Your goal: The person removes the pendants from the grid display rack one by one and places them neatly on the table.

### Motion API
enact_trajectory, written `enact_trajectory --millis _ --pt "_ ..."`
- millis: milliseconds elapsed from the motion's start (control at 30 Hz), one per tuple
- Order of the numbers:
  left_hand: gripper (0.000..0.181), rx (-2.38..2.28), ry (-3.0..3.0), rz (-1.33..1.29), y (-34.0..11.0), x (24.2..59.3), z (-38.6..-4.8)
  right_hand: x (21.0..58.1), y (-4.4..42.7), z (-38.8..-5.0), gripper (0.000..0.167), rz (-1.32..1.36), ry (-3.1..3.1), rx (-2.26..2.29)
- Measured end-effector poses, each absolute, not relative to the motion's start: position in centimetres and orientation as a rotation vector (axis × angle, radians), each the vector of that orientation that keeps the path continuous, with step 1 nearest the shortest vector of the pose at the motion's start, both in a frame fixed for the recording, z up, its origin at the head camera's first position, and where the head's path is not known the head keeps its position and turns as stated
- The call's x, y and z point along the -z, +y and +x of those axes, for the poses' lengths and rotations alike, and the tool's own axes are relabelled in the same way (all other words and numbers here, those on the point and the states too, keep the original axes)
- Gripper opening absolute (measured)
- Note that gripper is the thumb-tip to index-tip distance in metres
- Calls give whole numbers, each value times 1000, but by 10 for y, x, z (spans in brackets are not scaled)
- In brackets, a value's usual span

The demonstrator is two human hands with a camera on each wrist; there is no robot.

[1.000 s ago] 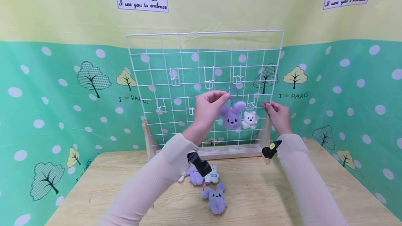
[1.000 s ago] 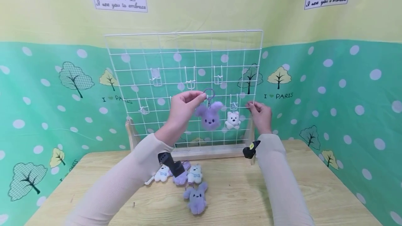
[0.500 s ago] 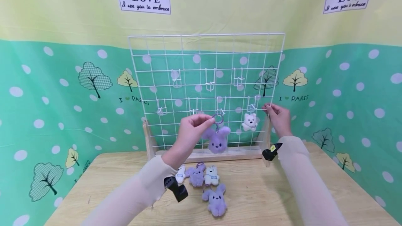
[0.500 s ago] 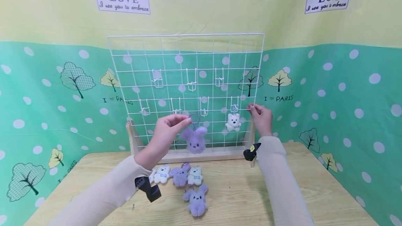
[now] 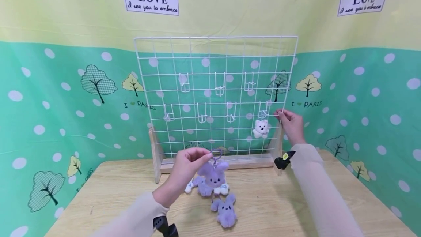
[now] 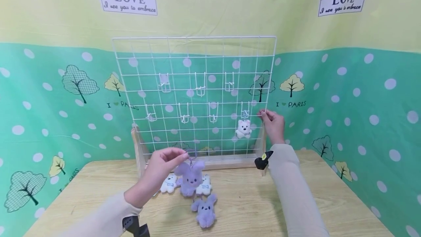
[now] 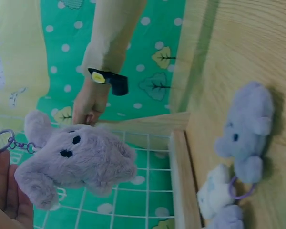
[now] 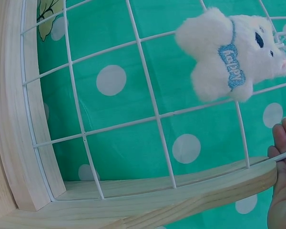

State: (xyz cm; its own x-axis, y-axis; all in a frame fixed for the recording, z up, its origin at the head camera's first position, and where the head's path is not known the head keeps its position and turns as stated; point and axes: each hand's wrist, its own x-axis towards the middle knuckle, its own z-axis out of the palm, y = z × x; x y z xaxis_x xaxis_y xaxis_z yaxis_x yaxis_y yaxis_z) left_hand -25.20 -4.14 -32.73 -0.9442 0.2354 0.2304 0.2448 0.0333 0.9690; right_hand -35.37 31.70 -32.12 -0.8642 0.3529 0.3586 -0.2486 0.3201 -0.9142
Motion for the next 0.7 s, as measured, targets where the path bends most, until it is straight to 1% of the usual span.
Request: enact_trajectory --millis 467,567,700 --pt "21 2124 -2308 -369 -72 369 -231 324 317 -354 40 -91 -2084 -1604" --pt "22 2123 -2324 -388 -78 377 -225 323 317 -353 41 -85 -2086 -1591" --pt "25 2120 -2376 -506 -87 389 -217 322 316 -352 41 -66 -2081 -1587"
